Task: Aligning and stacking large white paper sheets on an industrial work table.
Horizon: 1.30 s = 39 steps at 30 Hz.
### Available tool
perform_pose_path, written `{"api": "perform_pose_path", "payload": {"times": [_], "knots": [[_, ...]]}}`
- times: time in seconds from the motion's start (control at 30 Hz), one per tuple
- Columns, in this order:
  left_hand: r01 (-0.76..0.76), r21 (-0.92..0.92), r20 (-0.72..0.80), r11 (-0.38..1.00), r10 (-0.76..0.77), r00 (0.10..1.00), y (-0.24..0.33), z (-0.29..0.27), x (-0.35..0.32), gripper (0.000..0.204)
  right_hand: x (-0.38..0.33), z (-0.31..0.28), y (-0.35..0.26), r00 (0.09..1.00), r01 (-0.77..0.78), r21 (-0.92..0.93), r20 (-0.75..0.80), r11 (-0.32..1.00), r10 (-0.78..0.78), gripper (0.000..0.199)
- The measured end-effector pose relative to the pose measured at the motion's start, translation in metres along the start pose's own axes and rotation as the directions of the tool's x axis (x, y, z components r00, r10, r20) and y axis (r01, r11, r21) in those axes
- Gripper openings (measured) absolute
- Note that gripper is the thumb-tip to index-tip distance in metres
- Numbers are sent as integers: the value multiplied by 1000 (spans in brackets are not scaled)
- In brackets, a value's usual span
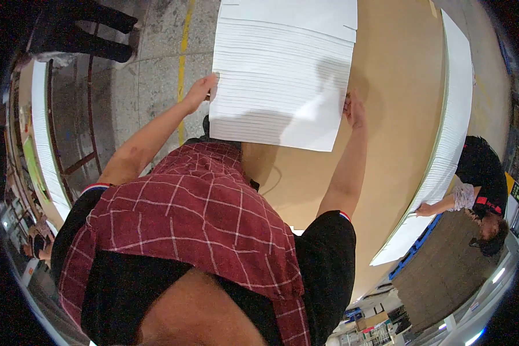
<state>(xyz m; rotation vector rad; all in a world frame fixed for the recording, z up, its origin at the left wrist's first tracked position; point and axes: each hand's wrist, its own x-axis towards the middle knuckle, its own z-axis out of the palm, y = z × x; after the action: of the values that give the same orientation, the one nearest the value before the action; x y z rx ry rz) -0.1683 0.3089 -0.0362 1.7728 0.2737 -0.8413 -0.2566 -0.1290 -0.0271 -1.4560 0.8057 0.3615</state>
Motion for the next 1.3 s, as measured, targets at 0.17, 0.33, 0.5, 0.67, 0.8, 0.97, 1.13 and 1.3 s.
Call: {"api": "perform_pose_path", "payload": {"times": [0.17,0.33,0.5,0.67,0.8,0.97,1.13,1.3], "knots": [[-264,73,-109,962,271,956,36,19,23,54,38,-48,1,864,-119,278,503,953,-39,50],[-17,401,-196,916,104,975,43,-1,28,57,35,6,-43,956,-84,-755,-245,651,-160,59],[59,-205,-16,977,-64,998,60,17,14,60,41,-10,-62,952,-276,-604,-279,747,126,56],[-107,202,-105,973,130,986,57,11,48,62,48,-10,-34,964,-33,-578,-235,815,-127,51],[73,237,-163,969,-35,986,85,12,22,61,60,-6,-45,918,111,-563,-257,819,-301,53],[-129,103,-158,986,144,977,56,20,50,63,85,-30,-24,867,-12,-798,-308,602,-391,52],[68,177,-51,982,-60,997,71,2,47,68,74,-18,-63,953,-290,-543,-237,788,188,49],[60,-145,7,988,-60,998,64,11,53,62,50,0,-32,877,132,-335,-399,933,-267,51]]}}
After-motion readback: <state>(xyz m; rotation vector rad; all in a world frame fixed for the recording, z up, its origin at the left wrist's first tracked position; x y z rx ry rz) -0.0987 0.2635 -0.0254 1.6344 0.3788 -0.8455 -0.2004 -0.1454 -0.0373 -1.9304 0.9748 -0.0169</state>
